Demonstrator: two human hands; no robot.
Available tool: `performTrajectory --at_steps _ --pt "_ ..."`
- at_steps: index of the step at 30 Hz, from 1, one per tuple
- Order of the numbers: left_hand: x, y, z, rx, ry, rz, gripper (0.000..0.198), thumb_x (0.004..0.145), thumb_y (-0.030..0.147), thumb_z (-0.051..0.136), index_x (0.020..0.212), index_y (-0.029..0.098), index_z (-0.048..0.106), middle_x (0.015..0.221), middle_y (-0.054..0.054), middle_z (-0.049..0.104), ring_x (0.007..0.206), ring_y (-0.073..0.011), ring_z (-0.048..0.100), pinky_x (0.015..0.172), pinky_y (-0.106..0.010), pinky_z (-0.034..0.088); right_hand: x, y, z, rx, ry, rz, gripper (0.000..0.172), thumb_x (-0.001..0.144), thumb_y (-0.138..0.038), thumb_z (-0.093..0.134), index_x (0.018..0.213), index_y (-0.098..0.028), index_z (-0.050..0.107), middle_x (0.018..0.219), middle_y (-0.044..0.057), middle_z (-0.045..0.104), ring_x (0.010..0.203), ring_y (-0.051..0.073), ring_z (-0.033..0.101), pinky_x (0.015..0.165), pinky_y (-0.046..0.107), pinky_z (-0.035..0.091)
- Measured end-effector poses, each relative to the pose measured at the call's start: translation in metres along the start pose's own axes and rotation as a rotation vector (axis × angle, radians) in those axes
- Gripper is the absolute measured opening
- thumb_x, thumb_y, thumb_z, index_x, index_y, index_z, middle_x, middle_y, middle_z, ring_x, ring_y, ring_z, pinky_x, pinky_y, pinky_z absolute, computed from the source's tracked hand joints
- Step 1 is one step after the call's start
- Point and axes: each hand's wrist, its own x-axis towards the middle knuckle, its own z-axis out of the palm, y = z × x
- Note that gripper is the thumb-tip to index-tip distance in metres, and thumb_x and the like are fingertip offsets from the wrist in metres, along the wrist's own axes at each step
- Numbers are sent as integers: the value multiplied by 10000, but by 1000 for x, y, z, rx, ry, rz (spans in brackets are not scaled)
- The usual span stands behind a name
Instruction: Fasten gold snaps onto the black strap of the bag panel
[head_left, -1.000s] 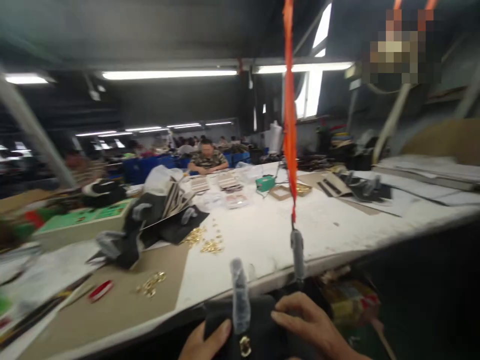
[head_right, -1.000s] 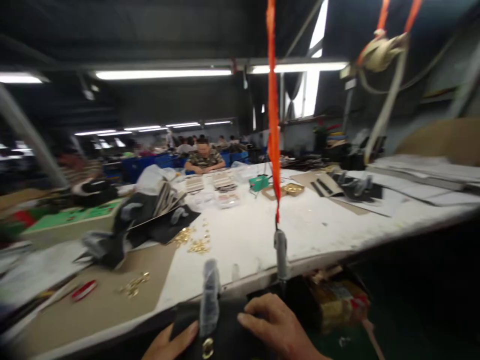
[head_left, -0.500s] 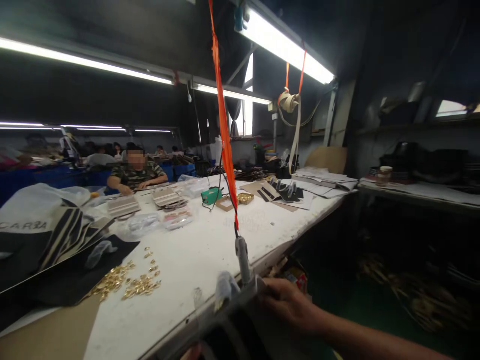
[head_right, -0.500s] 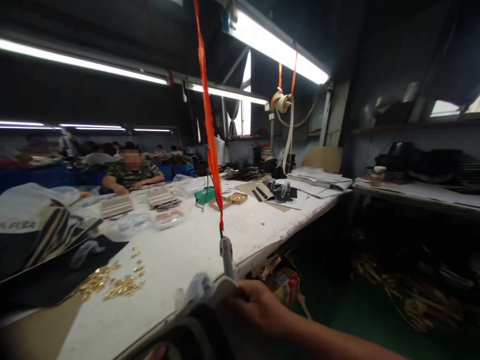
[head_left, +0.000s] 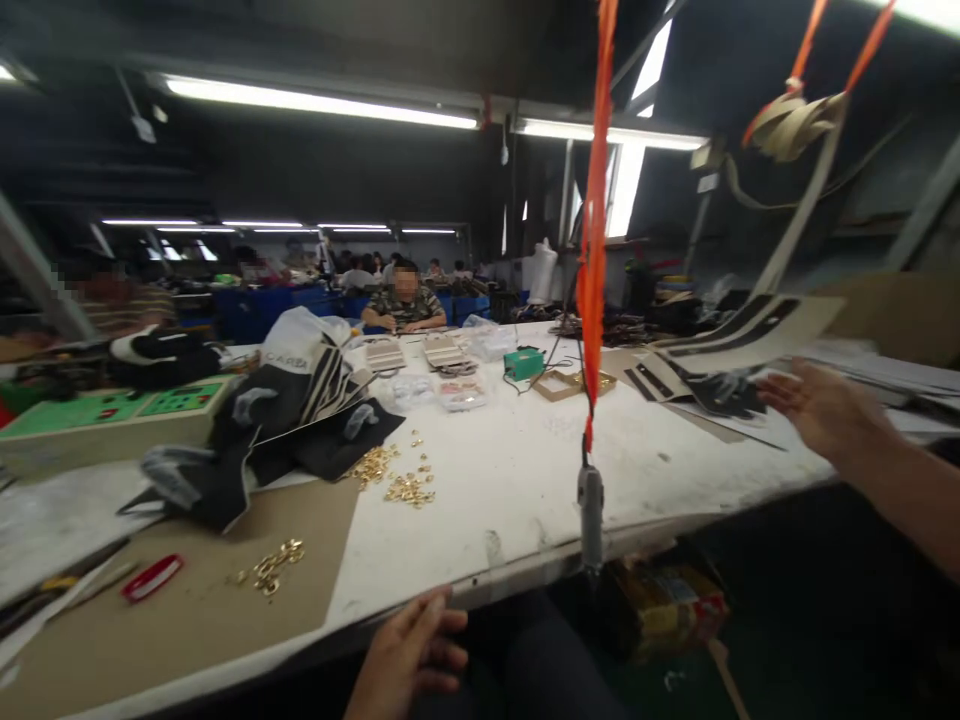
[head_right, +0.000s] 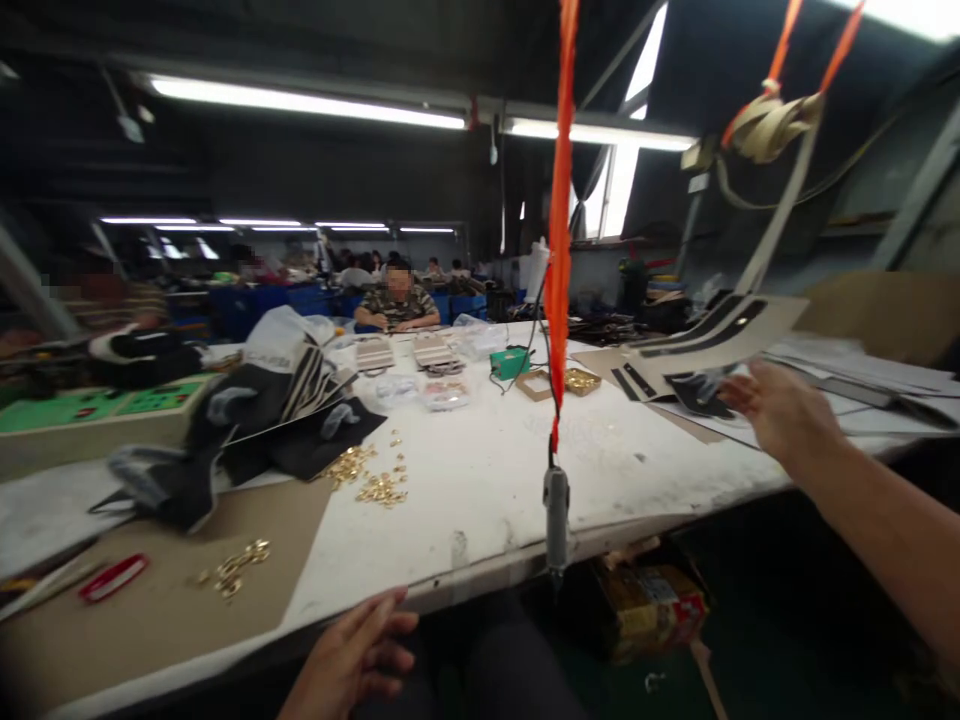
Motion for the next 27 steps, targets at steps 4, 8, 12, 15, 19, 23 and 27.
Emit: performTrajectory --at_steps 4,8,12,15,19,23,27 --pt "24 7 -3 37 55 135 789 830 655 763 1307 40 635 1053 -160 737 720 -184 696 583 -264 543 -59 -36 56 145 43 122 301 877 -451 750 1068 -219 731 1118 214 739 919 232 714 1004 445 528" --pt "67 14 -18 111 60 197 785 811 654 726 1277 29 642 1031 -155 719 719 -187 687 597 -287 547 -180 -59 140 119 -487 -18 497 751 -736 752 833 -246 751 810 127 714 764 275 686 737 436 576" --pt "99 12 -30 133 110 199 771 824 638 685 1269 10 634 1010 -159 706 716 -185 667 590 -295 533 -249 -91 260 304 -1063 -98 646 973 -764 515 834 -177 747 827 103 719 746 201 678 702 336 559" --pt "103 3 -35 113 126 188 770 834 658 668 1251 11 638 979 -152 700 707 -188 662 598 -305 531 -260 -121 361 287 -1084 -382 357 987 -511 653 1102 -200 786 1077 48 754 842 147 704 814 294 554" --pt "95 -4 -34 48 113 146 690 870 620 689 1213 22 660 956 -144 705 701 -173 662 614 -288 534 -258 -154 494 -34 -1058 -764 429 1016 -343 658 1429 -225 656 1512 38 599 985 110 714 1001 277 552" --pt "92 -5 -30 -100 175 75 656 849 590 749 1168 22 673 902 -126 707 618 -139 633 533 -243 486 -258 -171 593 -212 -1116 -855 613 980 -306 675 1575 -253 539 1687 24 417 1340 256 615 1074 368 534" --pt "96 -18 -25 -214 207 33 785 738 712 837 1102 30 704 839 -123 717 521 -100 595 478 -210 434 -261 -167 636 -400 -1171 -945 519 977 -278 675 1490 -219 622 1570 88 545 1198 284 673 856 341 528"
